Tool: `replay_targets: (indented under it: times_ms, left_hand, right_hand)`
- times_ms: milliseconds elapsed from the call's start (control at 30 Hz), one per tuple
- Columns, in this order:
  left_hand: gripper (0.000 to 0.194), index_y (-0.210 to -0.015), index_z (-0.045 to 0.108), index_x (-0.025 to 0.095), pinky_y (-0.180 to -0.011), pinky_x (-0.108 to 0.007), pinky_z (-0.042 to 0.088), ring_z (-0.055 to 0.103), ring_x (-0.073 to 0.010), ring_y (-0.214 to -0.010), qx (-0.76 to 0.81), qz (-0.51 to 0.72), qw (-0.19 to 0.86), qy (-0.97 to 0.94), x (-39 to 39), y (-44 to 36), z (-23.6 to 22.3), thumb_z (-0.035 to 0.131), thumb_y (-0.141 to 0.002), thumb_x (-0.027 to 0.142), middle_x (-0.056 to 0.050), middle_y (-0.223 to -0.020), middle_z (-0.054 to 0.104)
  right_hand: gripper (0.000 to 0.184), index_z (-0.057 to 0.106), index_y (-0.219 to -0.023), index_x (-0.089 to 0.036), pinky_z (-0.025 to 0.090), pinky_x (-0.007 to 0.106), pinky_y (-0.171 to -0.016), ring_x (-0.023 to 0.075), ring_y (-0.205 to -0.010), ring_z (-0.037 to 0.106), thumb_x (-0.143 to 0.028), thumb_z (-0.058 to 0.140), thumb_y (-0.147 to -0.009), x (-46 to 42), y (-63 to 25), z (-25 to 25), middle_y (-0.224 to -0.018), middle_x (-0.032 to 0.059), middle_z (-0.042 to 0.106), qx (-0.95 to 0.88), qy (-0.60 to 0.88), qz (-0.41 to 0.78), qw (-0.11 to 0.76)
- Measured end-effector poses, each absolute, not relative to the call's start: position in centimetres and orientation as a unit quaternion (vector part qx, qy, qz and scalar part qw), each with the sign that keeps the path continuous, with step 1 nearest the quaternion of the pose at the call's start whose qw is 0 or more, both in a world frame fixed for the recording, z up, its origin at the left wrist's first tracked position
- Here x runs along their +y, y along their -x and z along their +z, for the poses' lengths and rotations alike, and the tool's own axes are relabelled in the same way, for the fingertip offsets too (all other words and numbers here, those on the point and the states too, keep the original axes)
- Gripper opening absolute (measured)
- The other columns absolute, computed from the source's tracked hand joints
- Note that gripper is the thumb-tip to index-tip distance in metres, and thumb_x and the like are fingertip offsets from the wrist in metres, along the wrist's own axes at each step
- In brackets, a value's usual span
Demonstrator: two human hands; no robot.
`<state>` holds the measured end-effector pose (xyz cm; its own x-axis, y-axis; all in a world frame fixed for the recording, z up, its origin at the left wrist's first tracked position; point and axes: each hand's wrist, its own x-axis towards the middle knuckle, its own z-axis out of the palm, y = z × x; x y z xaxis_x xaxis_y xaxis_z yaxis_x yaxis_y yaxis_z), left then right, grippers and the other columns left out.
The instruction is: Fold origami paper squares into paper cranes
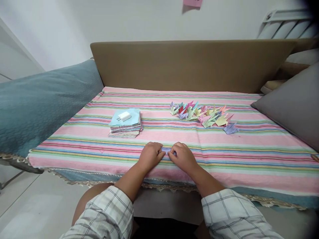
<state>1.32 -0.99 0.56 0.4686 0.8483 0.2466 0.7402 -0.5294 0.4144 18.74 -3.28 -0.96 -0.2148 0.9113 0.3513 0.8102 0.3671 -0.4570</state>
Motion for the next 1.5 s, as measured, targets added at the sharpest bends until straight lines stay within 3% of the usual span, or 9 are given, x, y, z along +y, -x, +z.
replay_targets:
  times_ms: [233,300,400,600,900,1100,1267,1367,1500]
  left_hand:
    - [0.016,-0.064,0.054,0.019,-0.082,-0.035,0.043,0.061,-0.0216,-0.087,0.471,0.201,0.118,-0.851,-0.9,-1.5,0.2,0.063,-0.076,0.024,-0.004,-0.082,0.068]
    - [0.009,-0.074,0.058,0.020,-0.078,-0.034,0.044,0.060,-0.0219,-0.086,0.494,0.200,0.120,-0.837,-1.1,-1.5,0.3,0.063,-0.076,0.026,-0.004,-0.083,0.067]
    - [0.022,-0.095,0.060,0.019,-0.073,-0.033,0.044,0.059,-0.0228,-0.086,0.519,0.206,0.116,-0.821,-1.2,-1.5,0.5,0.064,-0.076,0.028,-0.004,-0.088,0.068]
    - [0.019,-0.098,0.067,0.021,-0.091,-0.037,0.042,0.061,-0.0208,-0.098,0.428,0.193,0.139,-0.872,-0.6,-1.0,0.5,0.060,-0.080,0.018,-0.004,-0.100,0.070]
    - [0.026,-0.097,0.069,0.021,-0.087,-0.036,0.046,0.062,-0.0205,-0.098,0.403,0.185,0.101,-0.891,-0.4,-0.7,0.3,0.051,-0.083,0.010,-0.005,-0.105,0.070]
    - [0.037,-0.120,0.057,0.021,-0.089,-0.037,0.045,0.060,-0.0196,-0.100,0.384,0.247,0.019,-0.889,-2.0,-0.6,-0.5,0.042,-0.088,0.012,-0.004,-0.115,0.066]
    - [0.042,-0.130,0.048,0.020,-0.110,-0.049,0.022,0.041,-0.0247,-0.128,0.326,0.176,-0.050,-0.927,-4.0,-0.4,-1.0,0.043,-0.091,0.036,-0.007,-0.135,0.052]
    - [0.059,-0.134,0.043,0.017,-0.111,-0.049,0.021,0.038,-0.0269,-0.131,0.331,0.124,-0.046,-0.934,-4.5,-0.3,-1.0,0.044,-0.087,0.053,-0.010,-0.139,0.047]
    - [0.061,-0.134,0.043,0.017,-0.110,-0.048,0.022,0.039,-0.0264,-0.130,0.342,0.108,-0.025,-0.933,-4.4,-0.2,-0.9,0.044,-0.087,0.054,-0.010,-0.139,0.046]
  right_hand:
    - [0.003,0.056,-0.074,-0.019,0.039,0.030,-0.070,0.0189,-0.075,0.051,-0.020,0.058,-0.076,-3.4,-18.7,-0.9,-0.077,0.0029,0.058,-0.767,0.567,0.098,0.283]
    - [0.013,0.059,-0.091,-0.019,0.040,0.031,-0.074,0.0194,-0.080,0.052,-0.021,0.058,-0.078,-3.4,-18.8,-0.8,-0.084,0.0034,0.060,-0.770,0.561,0.108,0.285]
    - [0.024,0.061,-0.106,-0.020,0.040,0.033,-0.080,0.0206,-0.088,0.052,-0.024,0.056,-0.082,-3.5,-19.0,-0.7,-0.093,0.0050,0.061,-0.784,0.549,0.118,0.265]
    - [0.027,0.066,-0.108,-0.024,0.043,0.033,-0.081,0.0203,-0.090,0.053,-0.021,0.053,-0.085,-3.2,-19.5,-0.7,-0.094,0.0061,0.062,-0.794,0.536,0.137,0.253]
    - [0.032,0.066,-0.110,-0.023,0.045,0.032,-0.079,0.0192,-0.088,0.054,-0.014,0.050,-0.084,-3.2,-19.6,-1.2,-0.093,0.0060,0.062,-0.806,0.528,0.108,0.245]
    - [0.032,0.067,-0.109,-0.025,0.044,0.030,-0.080,0.0184,-0.088,0.054,-0.013,0.052,-0.083,-3.2,-19.5,-0.9,-0.091,0.0047,0.062,-0.806,0.534,0.107,0.234]
    - [0.028,0.068,-0.103,-0.023,0.043,0.030,-0.079,0.0178,-0.086,0.053,-0.014,0.049,-0.085,-3.2,-19.4,-0.9,-0.090,0.0055,0.061,-0.809,0.531,0.097,0.232]
    - [0.030,0.068,-0.106,-0.025,0.042,0.030,-0.081,0.0184,-0.088,0.052,-0.015,0.051,-0.084,-3.3,-19.4,-0.9,-0.091,0.0053,0.060,-0.800,0.544,0.095,0.233]
    - [0.028,0.069,-0.105,-0.027,0.040,0.034,-0.085,0.0203,-0.092,0.051,-0.019,0.056,-0.082,-3.5,-19.5,-0.7,-0.095,0.0054,0.060,-0.777,0.576,0.106,0.232]
